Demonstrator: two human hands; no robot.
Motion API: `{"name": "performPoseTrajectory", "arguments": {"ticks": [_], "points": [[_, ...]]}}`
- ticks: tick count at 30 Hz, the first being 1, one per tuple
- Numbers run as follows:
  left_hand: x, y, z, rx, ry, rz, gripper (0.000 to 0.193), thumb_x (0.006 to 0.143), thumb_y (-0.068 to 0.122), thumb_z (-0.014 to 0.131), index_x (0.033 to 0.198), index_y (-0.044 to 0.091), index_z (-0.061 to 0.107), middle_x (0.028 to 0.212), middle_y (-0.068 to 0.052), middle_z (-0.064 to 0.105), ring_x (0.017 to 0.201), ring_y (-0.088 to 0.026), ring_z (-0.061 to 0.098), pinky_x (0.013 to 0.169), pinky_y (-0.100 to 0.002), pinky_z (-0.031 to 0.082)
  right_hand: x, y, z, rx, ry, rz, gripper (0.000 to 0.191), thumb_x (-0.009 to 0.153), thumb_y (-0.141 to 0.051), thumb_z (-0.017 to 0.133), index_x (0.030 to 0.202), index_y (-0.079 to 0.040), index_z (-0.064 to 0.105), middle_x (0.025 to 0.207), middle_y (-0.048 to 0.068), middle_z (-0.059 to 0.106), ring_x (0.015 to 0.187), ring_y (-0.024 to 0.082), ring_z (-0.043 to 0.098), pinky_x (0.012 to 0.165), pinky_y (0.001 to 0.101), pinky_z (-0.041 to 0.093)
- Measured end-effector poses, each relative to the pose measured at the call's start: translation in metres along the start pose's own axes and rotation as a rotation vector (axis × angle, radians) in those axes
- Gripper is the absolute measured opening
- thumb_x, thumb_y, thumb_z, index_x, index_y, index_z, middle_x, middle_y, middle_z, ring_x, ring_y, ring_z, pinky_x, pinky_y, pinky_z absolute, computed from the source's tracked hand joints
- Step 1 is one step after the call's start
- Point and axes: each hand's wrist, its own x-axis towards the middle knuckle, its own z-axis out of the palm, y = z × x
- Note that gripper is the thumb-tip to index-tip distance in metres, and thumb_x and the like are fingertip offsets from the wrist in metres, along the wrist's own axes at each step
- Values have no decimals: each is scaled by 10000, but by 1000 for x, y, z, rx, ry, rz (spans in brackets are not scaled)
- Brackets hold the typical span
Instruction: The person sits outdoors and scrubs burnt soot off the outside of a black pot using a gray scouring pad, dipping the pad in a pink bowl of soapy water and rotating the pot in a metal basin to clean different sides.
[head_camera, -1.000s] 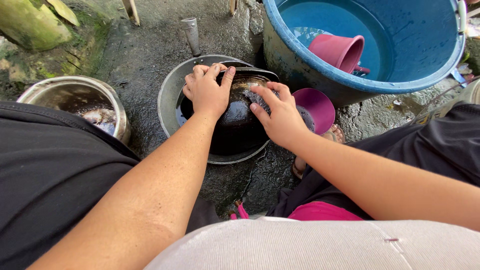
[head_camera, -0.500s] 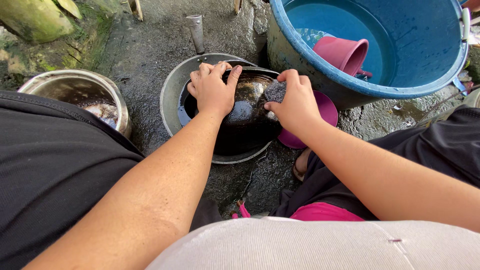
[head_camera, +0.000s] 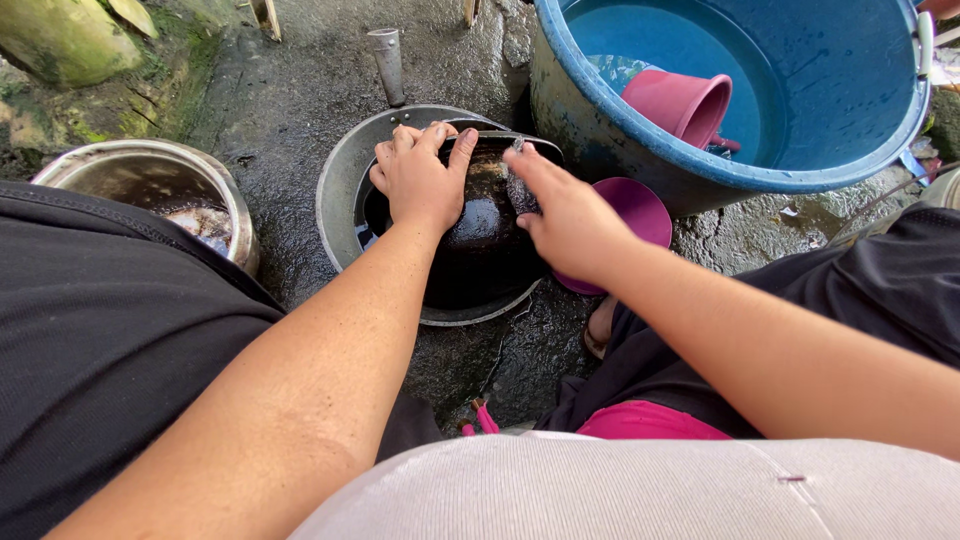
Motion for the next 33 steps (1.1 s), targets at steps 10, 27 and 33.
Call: {"name": "performPoseTrajectory", "arguments": {"ticks": [10,27,33], "points": [[0,1,-1,3,-24,-23,399,928,618,608,1058,270,753,1132,-31,566,1163,-300,451,1061,-499,266,0,-7,2,124,68,98,483,869,-192,784,1322,-99,646,1338,163,642,1253,351,603,1057,415,465],[2,-3,12,-15,-34,40,383,956,588,603,1041,248,757,1124,-52,584,1148,-328,462,1022,-528,286,10,4,1,192,120,348,456,744,-163,814,1143,-29,639,1046,135,733,1017,310,715,885,410,547],[2,-7,15,-9,-10,27,373,947,577,613,1041,245,758,1136,-59,586,1139,-334,460,1019,-530,286,21,-4,13,27,281,387,399,797,-228,865,1091,-11,705,1039,178,728,990,333,701,876,416,538]]}}
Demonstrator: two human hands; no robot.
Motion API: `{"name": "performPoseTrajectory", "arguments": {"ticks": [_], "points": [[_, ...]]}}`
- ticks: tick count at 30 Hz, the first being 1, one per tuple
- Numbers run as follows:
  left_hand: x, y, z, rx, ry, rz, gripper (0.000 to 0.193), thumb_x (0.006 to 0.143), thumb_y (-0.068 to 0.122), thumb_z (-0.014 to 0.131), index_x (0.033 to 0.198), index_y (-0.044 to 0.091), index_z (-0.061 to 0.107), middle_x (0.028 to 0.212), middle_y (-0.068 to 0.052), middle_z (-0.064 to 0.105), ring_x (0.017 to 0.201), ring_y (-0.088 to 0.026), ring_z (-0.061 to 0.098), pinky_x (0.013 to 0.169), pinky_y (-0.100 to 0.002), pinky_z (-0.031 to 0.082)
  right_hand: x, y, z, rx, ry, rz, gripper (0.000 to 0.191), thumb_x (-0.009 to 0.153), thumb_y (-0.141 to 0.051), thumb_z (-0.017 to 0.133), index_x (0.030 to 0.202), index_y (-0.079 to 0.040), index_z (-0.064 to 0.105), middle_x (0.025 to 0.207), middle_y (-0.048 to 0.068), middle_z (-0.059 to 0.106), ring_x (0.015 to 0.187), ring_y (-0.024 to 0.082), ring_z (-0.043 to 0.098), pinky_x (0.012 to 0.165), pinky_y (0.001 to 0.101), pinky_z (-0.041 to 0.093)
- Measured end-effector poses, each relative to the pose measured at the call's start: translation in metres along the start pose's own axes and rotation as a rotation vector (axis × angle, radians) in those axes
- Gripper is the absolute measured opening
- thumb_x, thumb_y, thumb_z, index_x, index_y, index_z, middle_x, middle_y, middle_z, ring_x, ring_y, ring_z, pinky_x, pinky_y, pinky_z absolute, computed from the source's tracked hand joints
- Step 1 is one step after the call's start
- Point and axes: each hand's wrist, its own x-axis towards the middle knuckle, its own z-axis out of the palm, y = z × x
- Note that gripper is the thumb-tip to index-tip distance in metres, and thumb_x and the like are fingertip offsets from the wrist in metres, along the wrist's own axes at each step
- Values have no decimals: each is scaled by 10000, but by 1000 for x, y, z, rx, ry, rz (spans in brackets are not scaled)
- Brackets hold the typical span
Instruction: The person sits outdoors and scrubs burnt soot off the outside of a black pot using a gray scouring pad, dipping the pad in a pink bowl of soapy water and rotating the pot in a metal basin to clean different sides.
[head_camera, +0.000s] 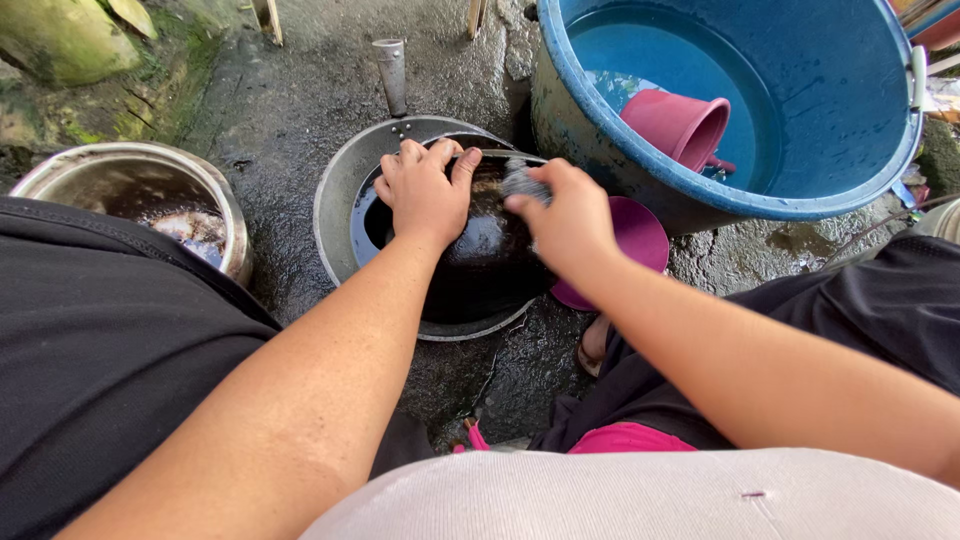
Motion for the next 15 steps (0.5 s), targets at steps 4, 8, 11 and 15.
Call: {"name": "performPoseTrajectory", "arguments": {"ticks": [4,8,11,15], "points": [[0,-2,2,-10,8,24,368,953,570,611,1054,247,758,1134,-55,594,1155,-335,459,1022,-532,288,-10,-4,0,55,-19,-94,371,801,-220,852,1088,-18,731,1056,183,714,999,343,689,863,416,531],[-1,-1,4,2,-5,44,379,952,576,614,1063,242,755,1121,-48,599,1153,-327,456,1028,-534,278,0,8,-4,42,-117,391,347,834,-266,807,1096,-53,727,995,159,738,941,320,735,854,412,546],[-2,-1,3,17,9,41,376,953,570,612,1068,244,759,1123,-50,598,1154,-322,456,1020,-540,274,6,14,1,-26,-27,176,373,796,-256,843,1076,-32,741,1013,193,718,940,340,703,842,422,530],[-4,1,2,2,4,24,388,937,578,616,1069,242,758,1122,-40,606,1155,-312,460,1017,-530,281,5,14,2,-34,20,12,361,790,-239,853,1063,-25,754,1013,202,711,954,351,680,843,433,521]]}}
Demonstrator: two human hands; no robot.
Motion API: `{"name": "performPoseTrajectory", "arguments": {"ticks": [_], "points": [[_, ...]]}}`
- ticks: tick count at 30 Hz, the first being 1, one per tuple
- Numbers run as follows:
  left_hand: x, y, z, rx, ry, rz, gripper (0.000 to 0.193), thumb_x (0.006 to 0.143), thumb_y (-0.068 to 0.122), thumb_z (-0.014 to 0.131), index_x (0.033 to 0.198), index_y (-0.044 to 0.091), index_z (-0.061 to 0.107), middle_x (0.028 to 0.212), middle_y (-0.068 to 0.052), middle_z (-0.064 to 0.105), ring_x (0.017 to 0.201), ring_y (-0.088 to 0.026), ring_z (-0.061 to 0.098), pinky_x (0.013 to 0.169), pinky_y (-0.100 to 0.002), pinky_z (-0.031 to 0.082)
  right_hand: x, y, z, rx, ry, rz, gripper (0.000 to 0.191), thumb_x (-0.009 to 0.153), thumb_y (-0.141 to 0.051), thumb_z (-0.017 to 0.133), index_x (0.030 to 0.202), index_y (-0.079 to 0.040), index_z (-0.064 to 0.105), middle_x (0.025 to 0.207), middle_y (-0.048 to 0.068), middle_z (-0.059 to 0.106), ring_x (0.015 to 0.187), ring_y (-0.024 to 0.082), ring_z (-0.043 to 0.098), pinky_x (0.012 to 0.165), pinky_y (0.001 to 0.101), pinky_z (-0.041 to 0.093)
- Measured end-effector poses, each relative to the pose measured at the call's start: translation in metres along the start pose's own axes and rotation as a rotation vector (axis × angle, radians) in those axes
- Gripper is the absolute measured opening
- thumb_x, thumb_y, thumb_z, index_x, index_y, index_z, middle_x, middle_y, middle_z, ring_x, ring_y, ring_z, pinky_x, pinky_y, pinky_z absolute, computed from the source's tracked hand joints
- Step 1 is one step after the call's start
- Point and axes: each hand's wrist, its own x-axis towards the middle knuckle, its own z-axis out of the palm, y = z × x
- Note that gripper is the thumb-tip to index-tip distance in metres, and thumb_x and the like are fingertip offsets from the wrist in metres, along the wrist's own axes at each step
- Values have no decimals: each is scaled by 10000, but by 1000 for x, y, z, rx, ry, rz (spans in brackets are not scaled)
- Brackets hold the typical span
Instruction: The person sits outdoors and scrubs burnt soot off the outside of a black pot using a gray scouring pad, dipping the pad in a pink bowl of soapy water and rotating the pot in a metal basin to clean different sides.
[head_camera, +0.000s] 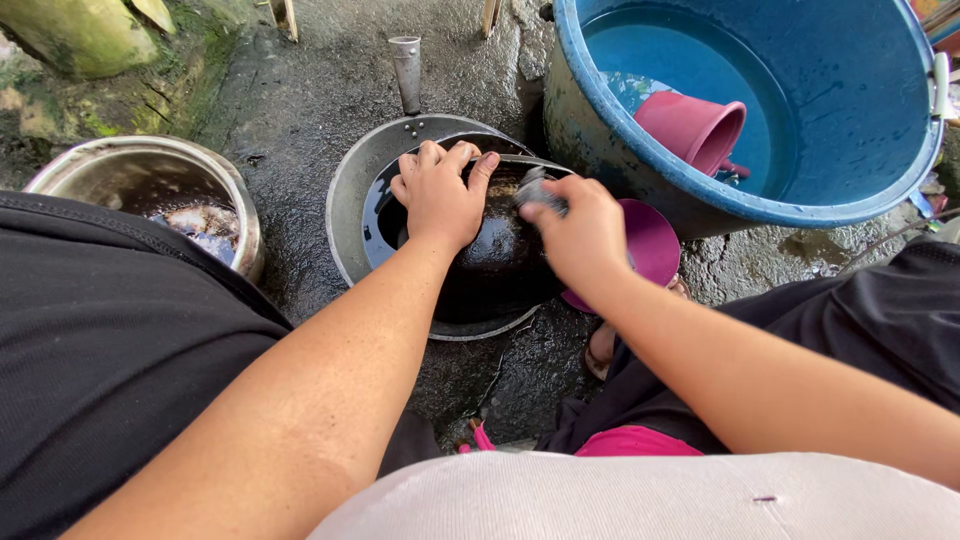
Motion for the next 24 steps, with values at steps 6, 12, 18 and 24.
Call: {"name": "performPoseTrajectory", "arguments": {"ticks": [6,12,18,24], "points": [[-2,6,5,33,43,0,394,947,580,609,1069,239,762,1130,-59,604,1157,-316,471,1023,-539,282,-2,-18,-1,-47,25,180,340,789,-242,875,995,-6,745,990,191,723,929,346,696,840,426,531],[-5,10,6,58,83,42,420,958,596,591,1088,235,762,1147,-75,596,1144,-333,470,1006,-520,294,6,-26,1,96,-37,293,315,799,-245,824,1035,-50,749,970,155,753,890,294,746,834,400,553],[-9,19,4,84,54,-51,406,973,583,559,1104,252,754,1080,-62,580,1123,-319,470,1056,-515,284,13,-16,-3,-76,15,54,332,745,-206,889,962,7,756,943,210,716,862,365,690,760,427,525],[-11,19,4,67,37,-48,399,973,581,560,1080,250,756,1065,-49,586,1125,-297,480,1102,-515,263,5,-7,-10,164,-111,600,286,835,-253,800,1007,-29,752,950,157,770,899,308,743,816,412,566]]}}
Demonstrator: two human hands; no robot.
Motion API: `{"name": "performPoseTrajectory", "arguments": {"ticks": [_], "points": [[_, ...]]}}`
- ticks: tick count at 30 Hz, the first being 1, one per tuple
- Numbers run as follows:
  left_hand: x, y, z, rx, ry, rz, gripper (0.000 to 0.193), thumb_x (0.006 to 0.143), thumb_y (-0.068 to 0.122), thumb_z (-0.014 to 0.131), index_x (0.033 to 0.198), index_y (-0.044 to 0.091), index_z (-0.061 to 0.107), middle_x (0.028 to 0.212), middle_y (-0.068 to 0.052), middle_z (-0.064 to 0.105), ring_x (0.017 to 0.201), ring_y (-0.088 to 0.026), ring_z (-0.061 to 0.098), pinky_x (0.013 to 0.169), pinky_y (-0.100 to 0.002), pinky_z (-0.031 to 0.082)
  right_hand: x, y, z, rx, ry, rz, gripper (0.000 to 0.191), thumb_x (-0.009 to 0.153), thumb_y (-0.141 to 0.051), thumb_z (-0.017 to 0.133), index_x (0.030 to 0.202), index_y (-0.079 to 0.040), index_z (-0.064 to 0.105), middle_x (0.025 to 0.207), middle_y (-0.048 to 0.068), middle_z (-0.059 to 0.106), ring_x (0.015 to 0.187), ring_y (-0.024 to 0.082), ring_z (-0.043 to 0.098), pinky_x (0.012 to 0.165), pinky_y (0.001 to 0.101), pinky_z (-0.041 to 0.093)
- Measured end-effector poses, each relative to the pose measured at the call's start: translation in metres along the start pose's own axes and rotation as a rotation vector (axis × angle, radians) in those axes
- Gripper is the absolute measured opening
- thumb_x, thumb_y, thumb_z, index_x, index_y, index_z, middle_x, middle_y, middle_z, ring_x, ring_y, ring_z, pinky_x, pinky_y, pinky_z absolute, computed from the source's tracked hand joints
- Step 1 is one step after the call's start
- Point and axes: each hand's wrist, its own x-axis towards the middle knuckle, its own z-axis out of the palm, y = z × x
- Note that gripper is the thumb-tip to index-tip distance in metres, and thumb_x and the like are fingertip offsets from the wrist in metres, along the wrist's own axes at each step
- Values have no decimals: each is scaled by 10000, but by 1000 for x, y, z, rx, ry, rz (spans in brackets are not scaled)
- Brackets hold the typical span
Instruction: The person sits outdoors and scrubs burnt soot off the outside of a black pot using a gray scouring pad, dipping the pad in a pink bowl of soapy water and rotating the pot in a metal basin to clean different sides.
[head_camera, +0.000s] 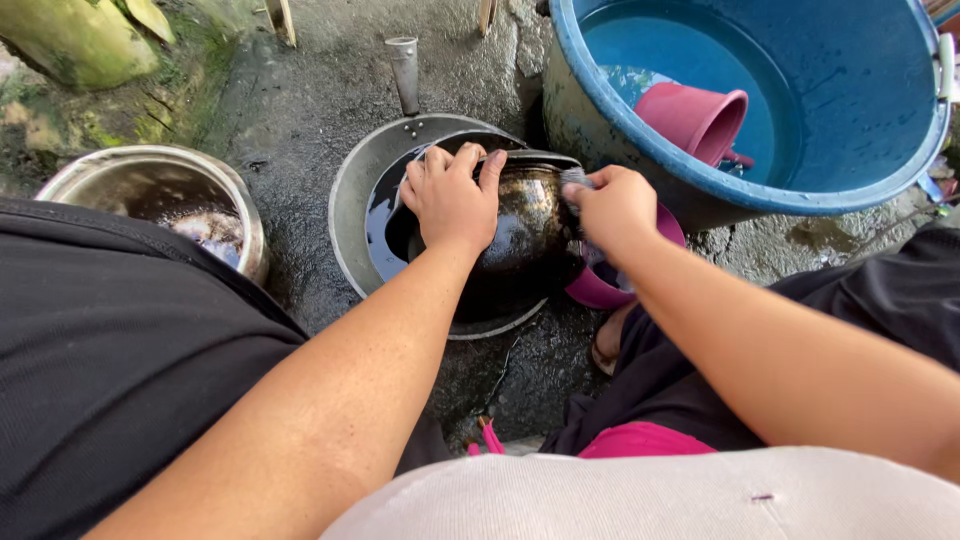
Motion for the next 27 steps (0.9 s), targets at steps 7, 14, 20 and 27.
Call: {"name": "performPoseTrajectory", "arguments": {"ticks": [7,14,20,27], "points": [[0,-1,3,-3,43,11,422,964,583,564,1118,241,756,1089,-49,584,1133,-306,467,1065,-517,269,-3,6,8,-128,170,-651,316,771,-229,879,967,-7,769,906,160,742,820,278,695,739,393,535],[-1,-3,0,-7,26,-14,413,976,576,561,1129,243,751,1091,-43,578,1129,-294,468,1065,-503,280,0,20,0,-125,77,-377,321,785,-252,867,994,-33,759,913,150,743,819,268,706,766,391,540],[-1,-4,-6,-12,29,21,421,977,590,569,1100,228,745,1077,-48,570,1108,-294,469,1052,-509,277,-1,23,0,151,-16,-135,280,800,-209,845,1010,-47,754,886,72,755,754,149,681,716,357,547],[-4,-3,-6,-18,40,1,421,961,596,565,1062,234,753,1071,-27,566,1126,-282,464,1057,-505,285,-7,20,0,70,-8,-277,253,803,-143,853,1011,-44,746,854,41,742,722,113,639,688,315,500]]}}
